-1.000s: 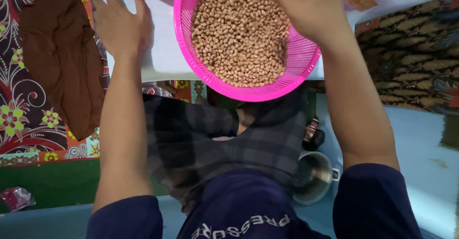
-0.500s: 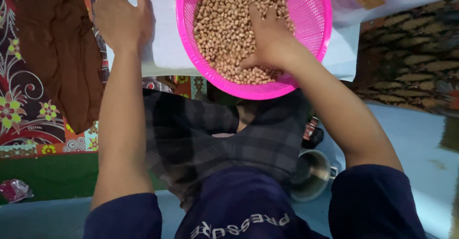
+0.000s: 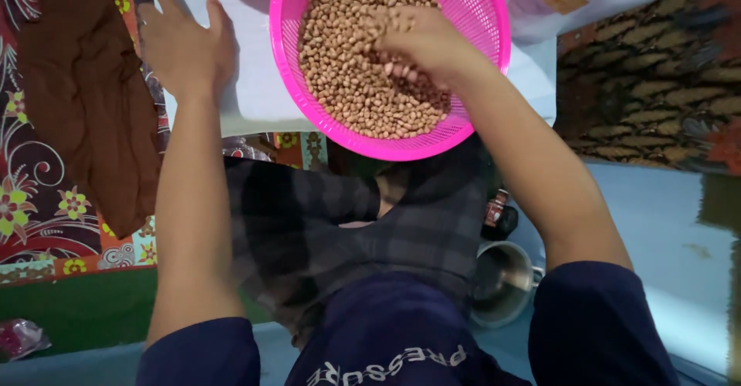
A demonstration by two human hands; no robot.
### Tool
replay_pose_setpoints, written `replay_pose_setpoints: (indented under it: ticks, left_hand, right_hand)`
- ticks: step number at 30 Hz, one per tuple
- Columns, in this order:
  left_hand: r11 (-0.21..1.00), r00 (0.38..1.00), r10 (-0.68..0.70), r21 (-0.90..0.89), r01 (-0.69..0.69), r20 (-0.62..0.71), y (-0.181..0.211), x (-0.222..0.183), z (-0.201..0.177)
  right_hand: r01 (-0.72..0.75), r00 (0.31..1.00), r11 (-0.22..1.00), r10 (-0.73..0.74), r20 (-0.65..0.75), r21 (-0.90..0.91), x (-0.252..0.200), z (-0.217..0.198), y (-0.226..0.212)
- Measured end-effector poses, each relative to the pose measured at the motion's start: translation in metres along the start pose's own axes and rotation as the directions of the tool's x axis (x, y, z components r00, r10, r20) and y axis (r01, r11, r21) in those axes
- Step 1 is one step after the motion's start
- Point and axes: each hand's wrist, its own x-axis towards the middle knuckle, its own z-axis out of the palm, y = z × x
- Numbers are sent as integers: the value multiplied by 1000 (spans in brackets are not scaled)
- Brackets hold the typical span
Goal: Sorting and sifting through peanuts in a plastic basket by hand
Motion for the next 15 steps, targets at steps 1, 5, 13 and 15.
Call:
replay_pose_setpoints:
  ticks: [1, 5, 13, 15]
  left_hand:
    - [999, 999, -14, -41, 16, 31, 3, -1, -5]
    - [995, 998, -41, -88, 44, 42, 3, 0, -3]
    - [994, 992, 27, -104, -40, -122, 0, -2, 0]
    - [988, 987, 48, -137, -68, -150, 0, -3, -3]
  right_hand:
    - [-12, 998, 963, -4, 58, 268, -1, -5, -4]
    - [97, 987, 689, -160, 20, 718, -7, -22, -11]
    - [345, 916, 721, -399, -47, 601, -11, -38, -14]
    - [419, 886, 743, -460, -56, 521, -3, -41, -8]
